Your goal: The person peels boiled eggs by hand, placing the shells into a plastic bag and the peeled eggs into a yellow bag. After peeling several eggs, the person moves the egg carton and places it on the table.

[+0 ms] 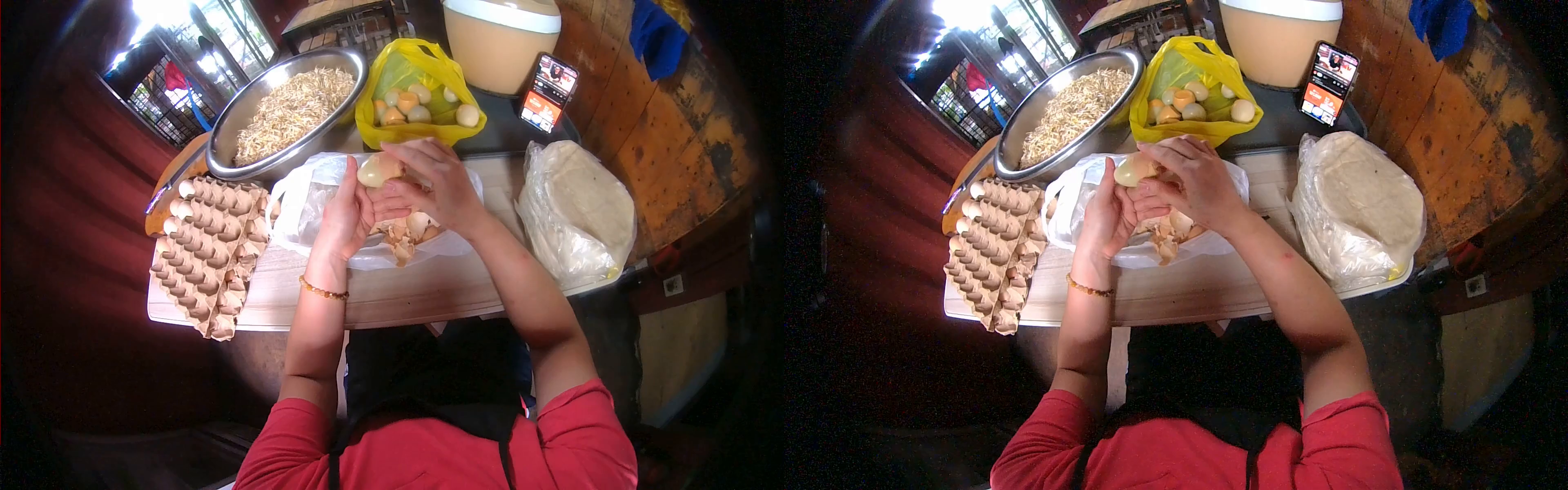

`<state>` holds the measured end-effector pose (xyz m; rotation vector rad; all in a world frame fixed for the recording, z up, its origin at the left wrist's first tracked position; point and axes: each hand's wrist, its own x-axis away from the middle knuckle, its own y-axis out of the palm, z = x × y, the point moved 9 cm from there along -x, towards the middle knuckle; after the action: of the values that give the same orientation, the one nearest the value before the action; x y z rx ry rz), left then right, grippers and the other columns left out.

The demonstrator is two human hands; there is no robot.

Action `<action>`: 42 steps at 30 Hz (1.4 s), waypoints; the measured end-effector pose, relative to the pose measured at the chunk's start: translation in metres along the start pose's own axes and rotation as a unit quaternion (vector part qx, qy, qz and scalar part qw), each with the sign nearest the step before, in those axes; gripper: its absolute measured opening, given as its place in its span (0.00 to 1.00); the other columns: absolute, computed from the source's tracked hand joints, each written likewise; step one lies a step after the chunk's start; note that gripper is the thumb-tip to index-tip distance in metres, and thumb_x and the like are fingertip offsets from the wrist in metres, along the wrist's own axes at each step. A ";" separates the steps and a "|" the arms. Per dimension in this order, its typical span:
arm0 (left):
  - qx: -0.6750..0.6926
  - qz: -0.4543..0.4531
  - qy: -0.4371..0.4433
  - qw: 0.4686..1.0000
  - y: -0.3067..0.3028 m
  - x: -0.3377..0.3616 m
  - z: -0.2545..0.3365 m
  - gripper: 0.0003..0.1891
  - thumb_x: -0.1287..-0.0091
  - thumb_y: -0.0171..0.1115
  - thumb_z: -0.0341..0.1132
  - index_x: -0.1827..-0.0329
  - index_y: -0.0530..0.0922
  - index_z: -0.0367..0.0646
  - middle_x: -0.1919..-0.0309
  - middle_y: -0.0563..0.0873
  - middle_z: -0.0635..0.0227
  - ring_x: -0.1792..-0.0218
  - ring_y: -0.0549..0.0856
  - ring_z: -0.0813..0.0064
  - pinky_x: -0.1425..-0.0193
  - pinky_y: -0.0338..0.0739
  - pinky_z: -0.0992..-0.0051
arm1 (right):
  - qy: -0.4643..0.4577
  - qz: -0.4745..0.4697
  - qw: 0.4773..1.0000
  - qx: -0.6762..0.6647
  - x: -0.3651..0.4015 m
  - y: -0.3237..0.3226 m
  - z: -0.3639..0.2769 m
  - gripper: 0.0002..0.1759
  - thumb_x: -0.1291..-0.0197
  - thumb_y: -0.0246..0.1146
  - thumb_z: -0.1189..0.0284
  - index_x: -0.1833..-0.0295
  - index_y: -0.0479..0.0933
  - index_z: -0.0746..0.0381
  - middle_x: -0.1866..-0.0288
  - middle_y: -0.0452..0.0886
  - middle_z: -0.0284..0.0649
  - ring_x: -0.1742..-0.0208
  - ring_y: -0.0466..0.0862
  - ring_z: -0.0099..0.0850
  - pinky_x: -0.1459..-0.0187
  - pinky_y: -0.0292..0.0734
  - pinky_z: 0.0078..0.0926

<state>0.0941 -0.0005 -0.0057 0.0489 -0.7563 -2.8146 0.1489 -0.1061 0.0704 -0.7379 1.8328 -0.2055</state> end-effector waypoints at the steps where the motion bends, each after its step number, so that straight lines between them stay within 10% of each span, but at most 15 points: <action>1: -0.017 0.005 -0.004 1.000 0.001 0.000 0.000 0.37 0.25 0.28 0.61 0.39 0.69 0.32 0.52 0.84 0.48 0.53 0.87 0.59 0.46 0.81 0.64 | 0.008 0.004 1.000 0.009 0.001 0.001 0.003 0.26 0.43 0.65 0.62 0.40 0.75 0.60 0.49 0.79 0.42 0.47 0.77 0.41 0.42 0.69 0.38; 23: -0.088 0.000 -0.043 0.995 0.005 0.000 -0.007 0.37 0.25 0.31 0.60 0.41 0.72 0.30 0.53 0.85 0.49 0.54 0.87 0.60 0.52 0.83 0.70 | -0.065 0.108 0.984 0.122 0.002 -0.019 -0.018 0.04 0.42 0.62 0.75 0.61 0.77 0.61 0.63 0.79 0.39 0.61 0.78 0.39 0.57 0.72 0.34; 42: -0.030 -0.016 -0.054 0.998 -0.006 0.000 -0.008 0.35 0.26 0.34 0.60 0.48 0.75 0.32 0.63 0.86 0.55 0.61 0.89 0.61 0.58 0.84 0.70 | -0.016 0.052 0.996 0.076 -0.002 -0.014 -0.002 0.10 0.38 0.61 0.75 0.51 0.79 0.63 0.58 0.81 0.44 0.60 0.81 0.42 0.59 0.77 0.33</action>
<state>0.0935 0.0012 -0.0154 -0.1034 -0.6991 -2.8882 0.1529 -0.1161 0.0796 -0.5348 1.7981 -0.2614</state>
